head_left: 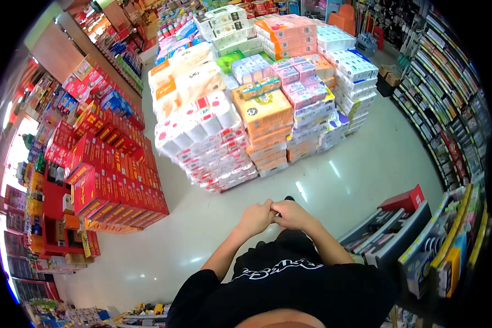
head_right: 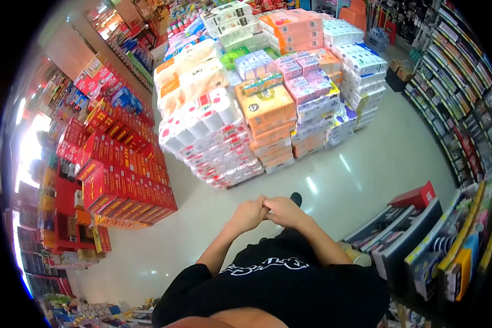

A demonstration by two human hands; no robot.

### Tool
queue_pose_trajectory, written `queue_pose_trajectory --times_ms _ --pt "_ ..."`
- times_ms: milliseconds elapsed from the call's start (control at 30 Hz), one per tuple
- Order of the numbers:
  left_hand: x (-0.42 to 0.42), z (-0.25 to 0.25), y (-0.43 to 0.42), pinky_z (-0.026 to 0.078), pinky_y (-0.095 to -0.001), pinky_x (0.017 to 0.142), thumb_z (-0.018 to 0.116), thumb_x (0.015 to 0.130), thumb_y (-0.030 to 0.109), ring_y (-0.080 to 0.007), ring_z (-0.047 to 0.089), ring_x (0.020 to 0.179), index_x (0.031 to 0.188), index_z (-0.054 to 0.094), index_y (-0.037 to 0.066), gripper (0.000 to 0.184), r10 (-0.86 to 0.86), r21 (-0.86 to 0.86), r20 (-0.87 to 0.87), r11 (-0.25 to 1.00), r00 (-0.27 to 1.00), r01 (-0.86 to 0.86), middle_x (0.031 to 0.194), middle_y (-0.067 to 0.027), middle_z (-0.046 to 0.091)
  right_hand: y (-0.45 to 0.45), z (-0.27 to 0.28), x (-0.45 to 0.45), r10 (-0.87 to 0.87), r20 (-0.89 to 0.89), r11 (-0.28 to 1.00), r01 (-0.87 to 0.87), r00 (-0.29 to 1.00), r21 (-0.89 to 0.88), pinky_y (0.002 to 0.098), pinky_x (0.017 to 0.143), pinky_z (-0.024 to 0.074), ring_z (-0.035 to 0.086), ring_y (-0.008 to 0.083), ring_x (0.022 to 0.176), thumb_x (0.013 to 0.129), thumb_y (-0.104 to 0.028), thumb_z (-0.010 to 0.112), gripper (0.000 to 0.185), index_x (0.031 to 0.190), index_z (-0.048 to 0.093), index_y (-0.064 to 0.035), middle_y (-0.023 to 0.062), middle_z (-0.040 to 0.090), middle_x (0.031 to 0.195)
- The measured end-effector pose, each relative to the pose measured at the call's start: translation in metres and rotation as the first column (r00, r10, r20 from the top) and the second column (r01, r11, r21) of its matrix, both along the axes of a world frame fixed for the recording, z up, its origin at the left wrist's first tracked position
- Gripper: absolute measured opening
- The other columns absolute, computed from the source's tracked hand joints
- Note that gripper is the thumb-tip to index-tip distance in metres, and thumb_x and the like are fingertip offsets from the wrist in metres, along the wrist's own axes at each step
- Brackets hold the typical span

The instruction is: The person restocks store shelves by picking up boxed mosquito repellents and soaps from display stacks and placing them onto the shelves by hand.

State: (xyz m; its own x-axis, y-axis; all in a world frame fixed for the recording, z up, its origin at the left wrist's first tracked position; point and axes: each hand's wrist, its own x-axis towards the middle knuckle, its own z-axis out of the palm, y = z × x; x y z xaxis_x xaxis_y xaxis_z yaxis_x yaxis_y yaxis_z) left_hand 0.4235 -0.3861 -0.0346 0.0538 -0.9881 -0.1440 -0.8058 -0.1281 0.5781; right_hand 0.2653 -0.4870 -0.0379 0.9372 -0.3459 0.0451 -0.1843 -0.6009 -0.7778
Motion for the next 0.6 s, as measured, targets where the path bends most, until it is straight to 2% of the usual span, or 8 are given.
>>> queue_pose_trajectory --times_ms 167,200,267,300,367,467,567,600 --pt "0.032 -0.010 -0.104 0.049 -0.0585 0.072 0.057 0.098 0.033 -0.0504 0.064 0.081 0.115 0.053 0.006 0.032 0.028 0.131 -0.041 0.991 0.999 -0.023 0.085 -0.0300 0.066 -0.107 0.002 0.041 0.063 -0.258 0.992 -0.090 0.964 -0.093 0.0474 0.077 0.0512 0.065 0.0402 0.085 0.077 -0.018 0.073 0.024 0.092 0.064 -0.0024 0.0192 0.069 0.088" --pt "0.040 -0.008 -0.126 0.050 -0.0586 0.073 0.058 0.098 0.032 -0.0507 0.064 0.082 0.116 0.053 0.006 0.033 0.037 0.166 -0.039 0.986 0.999 -0.030 0.087 -0.0305 0.066 -0.130 0.003 0.051 0.037 -0.229 0.994 -0.060 0.973 -0.094 0.0470 0.077 0.0514 0.066 0.0398 0.086 0.077 -0.018 0.073 0.024 0.093 0.064 -0.0022 0.0192 0.069 0.090" --pt "0.062 -0.018 -0.170 0.052 -0.0546 0.075 0.060 0.097 0.030 -0.0480 0.065 0.088 0.123 0.052 0.006 0.036 0.083 0.014 -0.157 0.997 0.984 -0.082 0.092 -0.0311 0.067 -0.169 -0.006 0.071 -0.014 -0.179 0.997 -0.001 0.984 -0.081 0.0462 0.078 0.0517 0.066 0.0388 0.088 0.076 -0.017 0.073 0.026 0.095 0.064 -0.0017 0.0192 0.069 0.094" --pt "0.075 -0.024 -0.194 0.053 -0.0525 0.077 0.061 0.097 0.029 -0.0466 0.066 0.092 0.126 0.051 0.006 0.038 0.098 -0.060 -0.220 0.992 0.971 -0.114 0.095 -0.0314 0.067 -0.192 -0.011 0.084 -0.031 -0.063 0.999 0.029 0.998 -0.036 0.0452 0.079 0.0521 0.066 0.0381 0.089 0.077 -0.017 0.074 0.029 0.098 0.064 -0.0013 0.0195 0.068 0.097" --pt "0.103 -0.030 -0.240 0.054 -0.0467 0.083 0.064 0.097 0.025 -0.0401 0.068 0.095 0.138 0.045 0.002 0.052 0.200 0.022 -0.445 0.977 0.873 -0.213 0.105 -0.0288 0.067 -0.236 -0.021 0.113 -0.085 0.165 0.995 0.075 0.983 0.065 0.0431 0.080 0.0527 0.067 0.0367 0.093 0.077 -0.018 0.075 0.035 0.105 0.064 -0.0005 0.0200 0.068 0.103" --pt "0.144 -0.034 -0.302 0.053 -0.0432 0.089 0.065 0.097 0.027 -0.0330 0.068 0.101 0.141 0.041 -0.006 0.059 0.360 0.002 -0.577 0.898 0.733 -0.440 0.115 -0.0250 0.065 -0.302 -0.041 0.166 -0.335 0.061 0.929 0.319 0.940 0.189 0.0394 0.085 0.0536 0.067 0.0334 0.100 0.077 -0.026 0.081 0.055 0.122 0.061 0.0009 0.0189 0.068 0.113" --pt "0.195 -0.065 -0.356 0.051 -0.0420 0.095 0.066 0.096 0.028 -0.0293 0.063 0.112 0.139 0.039 -0.011 0.064 0.375 -0.068 -0.597 0.857 0.709 -0.511 0.126 -0.0247 0.060 -0.367 -0.069 0.218 -0.566 -0.023 0.801 0.556 0.824 0.221 0.0392 0.088 0.0537 0.067 0.0330 0.103 0.078 -0.030 0.082 0.063 0.127 0.059 0.0029 0.0194 0.068 0.116" --pt "0.212 -0.090 -0.376 0.047 -0.0402 0.102 0.068 0.093 0.024 -0.0301 0.058 0.121 0.140 0.039 -0.010 0.065 0.402 0.017 -0.717 0.827 0.570 -0.563 0.128 -0.0256 0.058 -0.384 -0.083 0.237 -0.643 -0.026 0.742 0.632 0.765 0.224 0.0394 0.089 0.0537 0.067 0.0330 0.104 0.079 -0.031 0.082 0.063 0.127 0.059 0.0036 0.0197 0.068 0.116"
